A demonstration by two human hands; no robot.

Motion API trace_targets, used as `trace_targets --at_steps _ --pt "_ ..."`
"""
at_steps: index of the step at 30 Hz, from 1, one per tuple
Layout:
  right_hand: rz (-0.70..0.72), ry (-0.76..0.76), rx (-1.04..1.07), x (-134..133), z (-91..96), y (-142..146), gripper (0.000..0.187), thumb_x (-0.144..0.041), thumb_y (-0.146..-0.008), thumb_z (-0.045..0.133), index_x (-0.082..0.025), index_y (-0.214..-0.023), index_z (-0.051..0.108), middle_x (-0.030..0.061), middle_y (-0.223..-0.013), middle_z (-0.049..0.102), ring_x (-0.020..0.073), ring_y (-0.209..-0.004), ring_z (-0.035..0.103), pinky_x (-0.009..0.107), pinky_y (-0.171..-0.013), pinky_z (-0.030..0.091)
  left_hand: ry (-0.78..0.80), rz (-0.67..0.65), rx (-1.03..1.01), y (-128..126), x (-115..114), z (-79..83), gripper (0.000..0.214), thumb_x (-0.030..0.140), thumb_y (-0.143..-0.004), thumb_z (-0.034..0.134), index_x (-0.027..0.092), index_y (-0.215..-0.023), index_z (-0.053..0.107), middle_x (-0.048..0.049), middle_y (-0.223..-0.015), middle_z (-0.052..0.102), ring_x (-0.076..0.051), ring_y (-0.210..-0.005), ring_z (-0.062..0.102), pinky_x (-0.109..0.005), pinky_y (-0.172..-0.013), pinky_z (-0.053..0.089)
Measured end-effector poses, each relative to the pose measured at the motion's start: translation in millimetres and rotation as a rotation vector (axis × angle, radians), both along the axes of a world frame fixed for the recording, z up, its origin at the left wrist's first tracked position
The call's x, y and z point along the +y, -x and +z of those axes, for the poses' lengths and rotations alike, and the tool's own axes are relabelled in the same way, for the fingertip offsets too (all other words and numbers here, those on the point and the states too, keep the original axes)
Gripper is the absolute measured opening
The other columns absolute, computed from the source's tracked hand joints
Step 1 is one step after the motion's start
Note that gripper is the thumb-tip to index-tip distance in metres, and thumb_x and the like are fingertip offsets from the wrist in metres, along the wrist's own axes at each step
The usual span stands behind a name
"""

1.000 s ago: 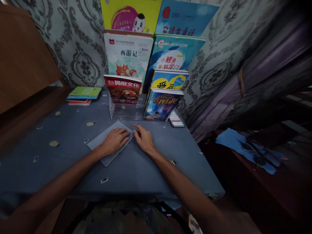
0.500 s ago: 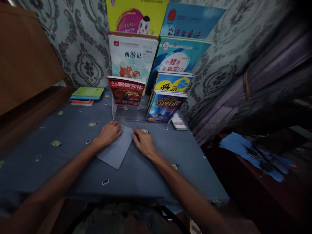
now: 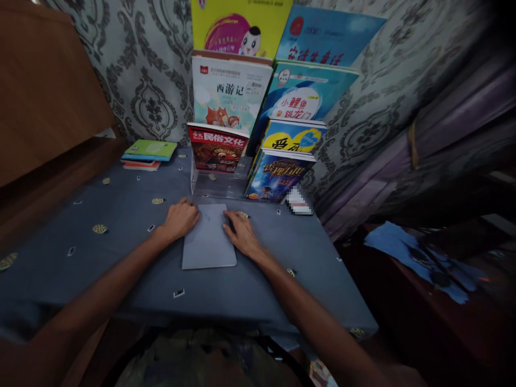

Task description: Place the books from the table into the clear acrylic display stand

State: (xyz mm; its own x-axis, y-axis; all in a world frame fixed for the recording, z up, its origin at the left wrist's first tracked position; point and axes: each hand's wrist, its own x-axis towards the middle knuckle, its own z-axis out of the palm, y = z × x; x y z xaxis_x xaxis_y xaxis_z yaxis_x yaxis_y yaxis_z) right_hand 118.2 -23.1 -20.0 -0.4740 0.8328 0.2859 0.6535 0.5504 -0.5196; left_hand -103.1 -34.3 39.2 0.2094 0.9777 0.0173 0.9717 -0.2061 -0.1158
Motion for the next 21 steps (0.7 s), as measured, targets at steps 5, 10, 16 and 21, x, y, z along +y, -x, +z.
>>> trace_targets --at_steps 5,10,16,21 --pt "0.033 -0.017 0.1 -37 6.3 -16 0.037 -0.022 -0.097 0.049 -0.021 -0.133 0.059 0.0102 -0.113 0.072 0.026 -0.112 0.062 0.047 -0.101 0.048 -0.014 -0.02 0.003 2 -2 -4.4 0.039 0.032 -0.101 0.04 0.012 -0.104 0.073 -0.0181 -0.106 0.069 -0.031 -0.112 0.059 -0.036 -0.079 0.05" --pt "0.075 -0.103 0.127 -84 9.6 -30 0.03 -0.022 -0.1 0.047 -0.023 -0.124 0.065 0.0089 -0.098 0.07 0.0239 -0.095 0.064 0.041 -0.088 0.053 -0.016 -0.015 -0.012 2 -2 -7.1 0.038 0.032 -0.101 0.041 0.011 -0.106 0.072 -0.0189 -0.111 0.068 -0.032 -0.115 0.057 -0.038 -0.083 0.05" --pt "0.135 -0.174 0.055 -92 13.7 -33 0.025 -0.017 -0.099 0.047 -0.018 -0.115 0.067 0.0086 -0.092 0.073 0.024 -0.09 0.063 0.04 -0.086 0.05 -0.037 -0.042 -0.041 11 2 -10.3 0.038 0.031 -0.1 0.04 0.012 -0.105 0.074 -0.0166 -0.108 0.07 -0.031 -0.113 0.059 -0.038 -0.083 0.051" --pt "0.167 -0.144 -0.076 -81 26.6 0 0.022 -0.021 -0.1 0.048 -0.021 -0.1 0.071 0.0079 -0.088 0.073 0.0238 -0.092 0.062 0.042 -0.096 0.045 -0.08 -0.048 -0.2 32 12 -19.1 0.038 0.026 -0.1 0.039 0.018 -0.114 0.073 -0.0096 -0.109 0.073 -0.025 -0.106 0.063 -0.035 -0.092 0.049"
